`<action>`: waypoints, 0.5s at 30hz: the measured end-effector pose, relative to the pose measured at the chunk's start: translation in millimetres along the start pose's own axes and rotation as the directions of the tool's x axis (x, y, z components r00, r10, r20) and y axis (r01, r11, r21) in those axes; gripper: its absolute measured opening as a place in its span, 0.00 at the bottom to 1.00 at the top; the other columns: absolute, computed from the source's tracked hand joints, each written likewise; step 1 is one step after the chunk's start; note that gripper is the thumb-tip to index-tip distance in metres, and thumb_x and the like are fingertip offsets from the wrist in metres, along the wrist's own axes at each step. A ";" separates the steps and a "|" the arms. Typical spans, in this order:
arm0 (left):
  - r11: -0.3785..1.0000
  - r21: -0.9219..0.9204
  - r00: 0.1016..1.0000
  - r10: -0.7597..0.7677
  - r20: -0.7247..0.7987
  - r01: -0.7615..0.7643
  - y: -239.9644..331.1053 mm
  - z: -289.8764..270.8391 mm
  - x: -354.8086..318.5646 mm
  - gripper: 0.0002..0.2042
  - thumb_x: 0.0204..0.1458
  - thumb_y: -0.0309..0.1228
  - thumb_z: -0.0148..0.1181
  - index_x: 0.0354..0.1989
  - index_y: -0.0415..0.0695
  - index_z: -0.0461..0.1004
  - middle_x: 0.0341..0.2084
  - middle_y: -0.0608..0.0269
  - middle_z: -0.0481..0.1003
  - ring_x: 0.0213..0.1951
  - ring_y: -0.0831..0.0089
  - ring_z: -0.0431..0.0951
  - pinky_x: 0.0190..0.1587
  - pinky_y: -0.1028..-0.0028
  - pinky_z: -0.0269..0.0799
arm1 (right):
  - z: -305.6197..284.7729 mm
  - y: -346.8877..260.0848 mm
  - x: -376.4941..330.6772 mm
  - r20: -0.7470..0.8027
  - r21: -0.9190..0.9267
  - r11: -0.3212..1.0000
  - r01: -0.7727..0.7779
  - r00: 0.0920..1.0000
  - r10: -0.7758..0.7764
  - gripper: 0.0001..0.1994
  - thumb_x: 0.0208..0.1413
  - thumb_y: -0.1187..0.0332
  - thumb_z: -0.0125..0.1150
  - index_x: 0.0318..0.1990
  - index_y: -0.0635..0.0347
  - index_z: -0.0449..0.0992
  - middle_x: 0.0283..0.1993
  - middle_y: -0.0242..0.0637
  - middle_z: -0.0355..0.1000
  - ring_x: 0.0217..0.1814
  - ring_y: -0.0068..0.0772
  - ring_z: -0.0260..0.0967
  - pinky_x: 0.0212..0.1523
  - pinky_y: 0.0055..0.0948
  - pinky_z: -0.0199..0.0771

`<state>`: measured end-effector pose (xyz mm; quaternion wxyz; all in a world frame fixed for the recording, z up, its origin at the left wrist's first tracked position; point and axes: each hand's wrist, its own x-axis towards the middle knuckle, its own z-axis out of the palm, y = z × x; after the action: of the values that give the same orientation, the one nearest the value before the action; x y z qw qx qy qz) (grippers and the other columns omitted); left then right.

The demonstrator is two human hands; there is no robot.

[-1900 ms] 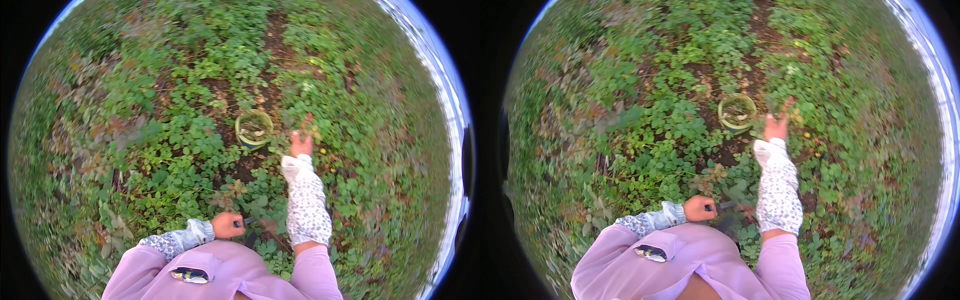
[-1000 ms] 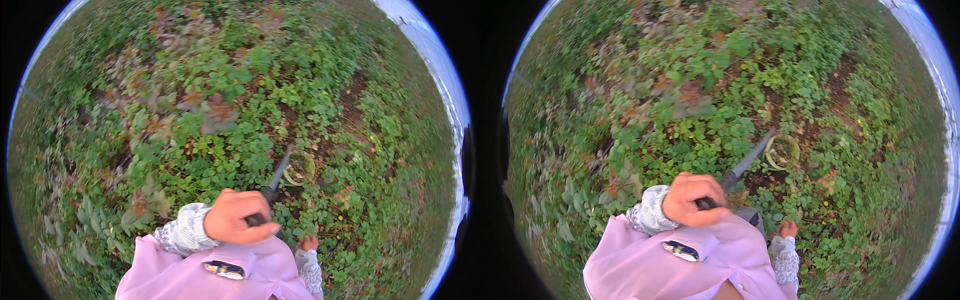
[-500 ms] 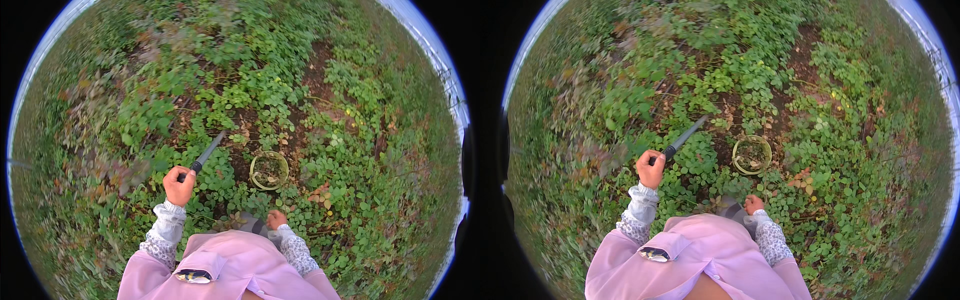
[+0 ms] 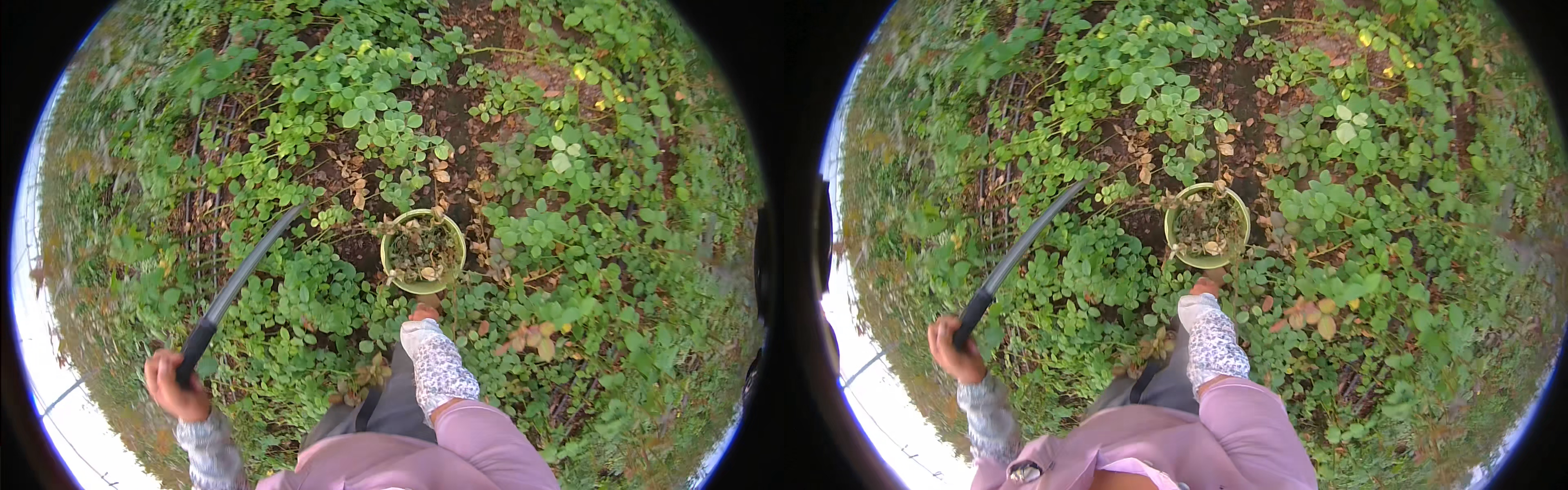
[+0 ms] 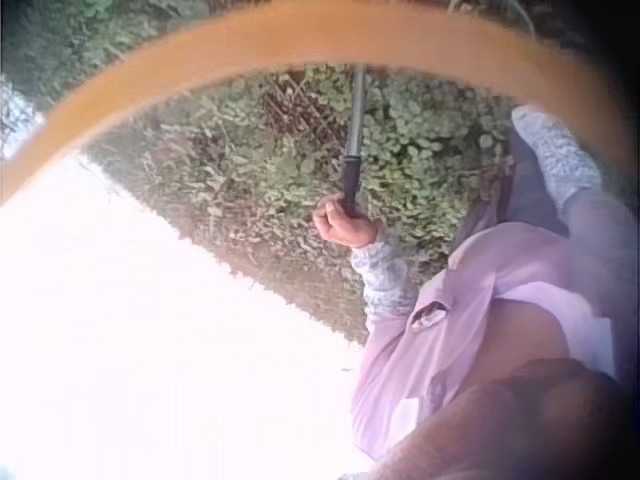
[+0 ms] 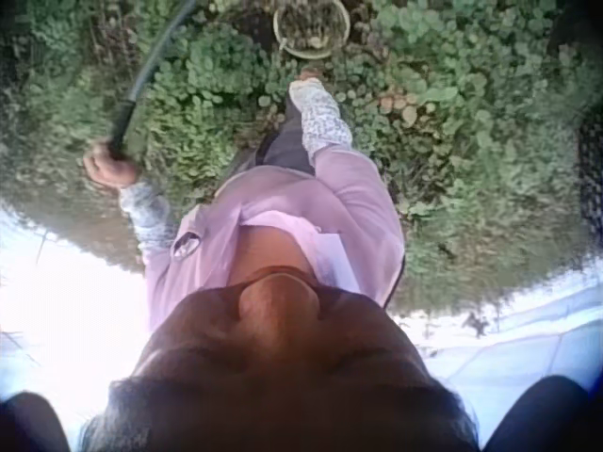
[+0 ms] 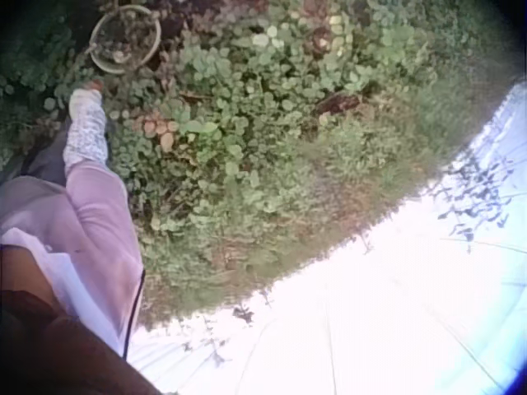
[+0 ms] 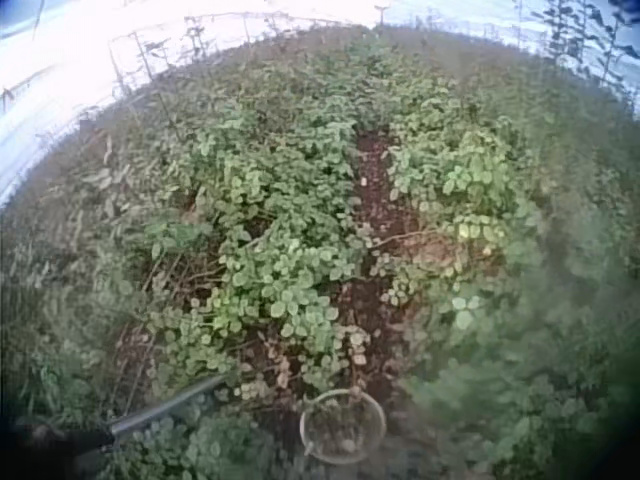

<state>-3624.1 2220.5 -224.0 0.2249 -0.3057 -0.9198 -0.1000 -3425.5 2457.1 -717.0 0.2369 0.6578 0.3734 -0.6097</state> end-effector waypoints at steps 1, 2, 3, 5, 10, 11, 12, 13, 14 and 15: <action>0.999 0.035 0.999 -0.038 -0.006 0.038 -3.5 3.2 -4.8 0.06 0.55 0.20 0.44 0.38 0.41 0.67 0.27 0.59 0.67 0.23 0.75 0.66 0.16 0.81 0.60 | 8.9 -2.3 18.8 -0.054 -0.006 1.000 -0.020 0.998 0.019 0.14 0.61 0.64 0.49 0.49 0.61 0.70 0.30 0.39 0.71 0.24 0.31 0.67 0.21 0.33 0.67; 0.964 -0.160 0.976 -0.206 0.066 0.214 -3.2 7.0 -12.6 0.06 0.56 0.19 0.45 0.40 0.41 0.66 0.27 0.59 0.66 0.24 0.74 0.66 0.18 0.81 0.61 | 13.4 -3.5 35.9 -0.083 -0.009 0.999 -0.038 0.996 0.037 0.13 0.61 0.64 0.50 0.48 0.61 0.70 0.29 0.38 0.71 0.23 0.30 0.67 0.21 0.32 0.66; 0.881 -0.304 0.931 -0.332 0.152 0.363 -5.5 10.5 -17.7 0.08 0.56 0.19 0.46 0.42 0.42 0.66 0.27 0.59 0.66 0.25 0.73 0.66 0.20 0.80 0.62 | 19.4 -5.4 50.9 -0.116 -0.017 0.998 -0.057 0.992 0.055 0.13 0.61 0.64 0.50 0.47 0.62 0.71 0.28 0.38 0.71 0.22 0.30 0.66 0.20 0.31 0.66; 0.989 0.101 0.986 0.089 0.138 -0.103 -19.4 19.5 -15.0 0.06 0.56 0.20 0.48 0.41 0.42 0.64 0.28 0.58 0.67 0.24 0.73 0.65 0.15 0.81 0.57 | 25.6 -12.5 68.5 -0.153 -0.045 0.995 -0.090 0.985 0.082 0.12 0.61 0.63 0.50 0.45 0.62 0.71 0.26 0.37 0.71 0.21 0.29 0.65 0.19 0.29 0.64; 0.881 -0.375 0.956 -0.243 0.163 0.288 -29.6 18.7 -2.4 0.23 0.55 0.20 0.51 0.61 0.46 0.58 0.32 0.56 0.66 0.32 0.69 0.67 0.24 0.82 0.64 | 38.5 -47.4 28.3 0.057 -0.334 0.937 -0.099 0.991 0.125 0.12 0.61 0.62 0.51 0.39 0.62 0.74 0.21 0.34 0.70 0.17 0.26 0.62 0.16 0.25 0.61; 0.959 -0.187 0.970 -0.183 0.157 0.211 -31.1 17.2 -2.1 0.23 0.55 0.21 0.52 0.61 0.46 0.58 0.33 0.55 0.65 0.34 0.67 0.66 0.25 0.79 0.64 | 36.7 -63.8 14.6 0.201 -0.330 0.942 -0.055 0.971 0.127 0.12 0.60 0.62 0.51 0.38 0.62 0.74 0.20 0.33 0.70 0.16 0.25 0.61 0.16 0.24 0.60; 0.984 -0.067 0.977 -0.153 0.150 0.164 -34.2 17.1 -3.3 0.24 0.55 0.22 0.53 0.60 0.46 0.58 0.33 0.55 0.64 0.36 0.66 0.66 0.26 0.76 0.64 | 33.5 -82.1 3.1 0.309 -0.277 0.961 0.001 0.947 0.087 0.12 0.60 0.62 0.51 0.37 0.62 0.74 0.19 0.33 0.69 0.16 0.25 0.61 0.15 0.23 0.59; 0.992 -0.035 0.980 -0.115 0.164 0.123 -36.7 15.7 -6.7 0.24 0.55 0.22 0.54 0.60 0.46 0.58 0.34 0.55 0.64 0.37 0.64 0.66 0.28 0.73 0.64 | 29.8 -106.6 0.8 0.377 -0.149 0.983 0.108 0.925 -0.045 0.13 0.60 0.61 0.51 0.36 0.62 0.75 0.18 0.32 0.69 0.15 0.24 0.60 0.15 0.22 0.58; 0.984 -0.051 0.972 -0.159 0.174 0.170 -39.9 13.6 -11.0 0.22 0.56 0.25 0.54 0.58 0.44 0.58 0.34 0.56 0.63 0.37 0.64 0.66 0.31 0.70 0.64 | 30.7 -141.0 11.8 0.214 -0.071 0.975 0.212 0.958 -0.193 0.15 0.60 0.59 0.52 0.31 0.62 0.75 0.18 0.32 0.70 0.16 0.26 0.61 0.17 0.23 0.60; 0.984 -0.042 0.972 -0.163 0.171 0.172 -43.3 11.2 -16.7 0.22 0.56 0.26 0.54 0.58 0.43 0.58 0.33 0.55 0.63 0.37 0.63 0.66 0.32 0.68 0.65 | 31.5 -173.1 24.8 0.105 0.028 0.920 0.391 0.914 -0.392 0.17 0.59 0.57 0.53 0.26 0.62 0.75 0.17 0.31 0.70 0.17 0.27 0.62 0.19 0.24 0.61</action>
<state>-3642.5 2181.1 -243.8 0.1290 -0.2404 -0.9547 -0.1187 -3580.8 2543.4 -721.0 0.1278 0.5366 0.4820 -0.6808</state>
